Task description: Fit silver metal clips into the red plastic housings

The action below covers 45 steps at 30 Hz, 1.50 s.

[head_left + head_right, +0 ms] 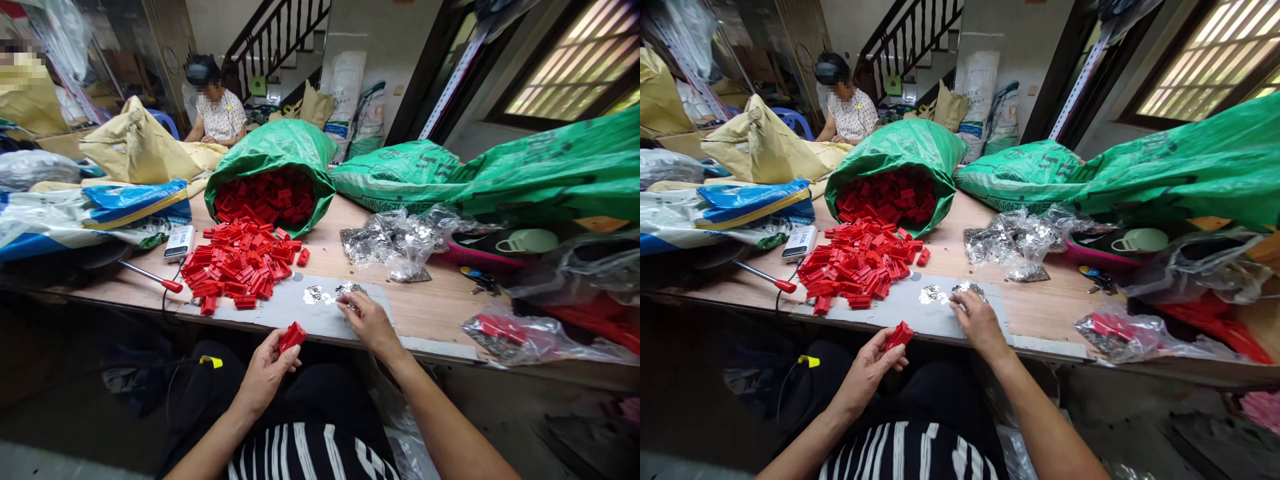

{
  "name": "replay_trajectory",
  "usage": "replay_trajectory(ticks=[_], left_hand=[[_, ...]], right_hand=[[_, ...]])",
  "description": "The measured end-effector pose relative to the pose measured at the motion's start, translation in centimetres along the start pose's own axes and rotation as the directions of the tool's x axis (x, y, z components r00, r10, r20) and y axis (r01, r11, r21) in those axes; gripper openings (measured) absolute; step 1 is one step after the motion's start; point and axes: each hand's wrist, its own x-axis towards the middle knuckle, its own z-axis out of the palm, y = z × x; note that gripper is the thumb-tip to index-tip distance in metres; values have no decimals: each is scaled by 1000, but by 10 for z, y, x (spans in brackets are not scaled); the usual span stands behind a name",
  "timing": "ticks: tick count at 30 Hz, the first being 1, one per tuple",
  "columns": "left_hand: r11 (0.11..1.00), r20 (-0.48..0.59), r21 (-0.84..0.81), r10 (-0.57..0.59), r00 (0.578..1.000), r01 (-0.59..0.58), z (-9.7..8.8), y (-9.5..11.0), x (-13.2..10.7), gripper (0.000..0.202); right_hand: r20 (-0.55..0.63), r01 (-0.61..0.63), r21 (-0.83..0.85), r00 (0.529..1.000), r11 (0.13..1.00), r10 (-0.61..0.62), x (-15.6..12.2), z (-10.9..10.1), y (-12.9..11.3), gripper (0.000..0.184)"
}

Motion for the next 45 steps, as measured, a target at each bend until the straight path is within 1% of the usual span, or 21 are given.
replay_trajectory(ticks=[1,2,5,7,11,14,16,20,25,27,28,29,30,31,32,33,35,37,39,42,45], left_hand=[[998,-4,50,26,1000,-26,0,0,0,38],[994,-8,95,48,999,-47,0,-1,1,38],[973,-29,210,99,995,-91,0,-1,1,37],[948,-50,293,142,989,-122,-1,-1,0,34],[843,-74,494,284,956,-213,-4,2,-1,27],[741,-66,602,416,907,-296,-4,6,0,24],[683,-53,651,476,878,-331,-4,9,1,23],[614,-28,704,527,849,-358,-3,12,1,22],[591,-19,716,548,836,-371,-2,13,0,20],[602,-31,711,543,839,-363,-3,13,0,21],[608,-40,709,540,841,-357,-3,13,0,21],[614,-51,706,540,840,-352,-3,13,1,20],[618,-59,704,543,838,-351,-3,13,2,20],[617,-62,703,549,833,-355,-3,14,3,20],[612,-60,703,558,828,-362,-2,14,5,19],[605,-54,704,568,822,-372,-2,14,7,18],[584,-39,710,590,807,-393,1,16,11,17],[557,-20,722,609,793,-410,4,18,14,16],[531,-1,734,625,781,-424,8,21,17,15],[495,27,748,643,765,-442,11,24,17,14],[459,59,762,655,754,-457,12,25,16,14]], right_hand=[[-20,1,-101,1000,995,-3,8,-5,7,16],[-14,-1,-194,1000,981,-1,16,-9,12,17],[87,7,-432,996,902,34,37,-13,17,19],[140,20,-513,988,858,61,46,-11,15,18],[141,-17,-579,983,815,120,54,-4,7,16],[162,-29,-635,972,772,170,54,0,5,18],[173,-23,-641,969,767,174,54,1,5,15],[181,-13,-633,970,774,164,51,3,6,14],[156,-15,-615,978,788,140,50,2,5,14],[128,-27,-571,984,821,121,51,-2,5,13],[116,-37,-500,987,865,109,51,-4,5,13],[111,-44,-387,989,921,94,50,-6,5,11],[114,-47,-238,991,970,76,49,-8,5,10],[122,-47,-69,991,996,55,48,-9,4,9],[135,-47,89,990,995,35,45,-10,2,10],[153,-50,209,988,977,18,43,-10,-1,13],[200,-74,356,980,932,1,36,-11,-9,17],[266,-108,419,964,901,-8,28,-12,-20,19],[317,-111,434,948,894,-36,20,-14,-31,19],[359,-53,391,928,919,-100,11,-15,-43,17],[400,38,307,902,951,-165,6,-13,-48,14]])
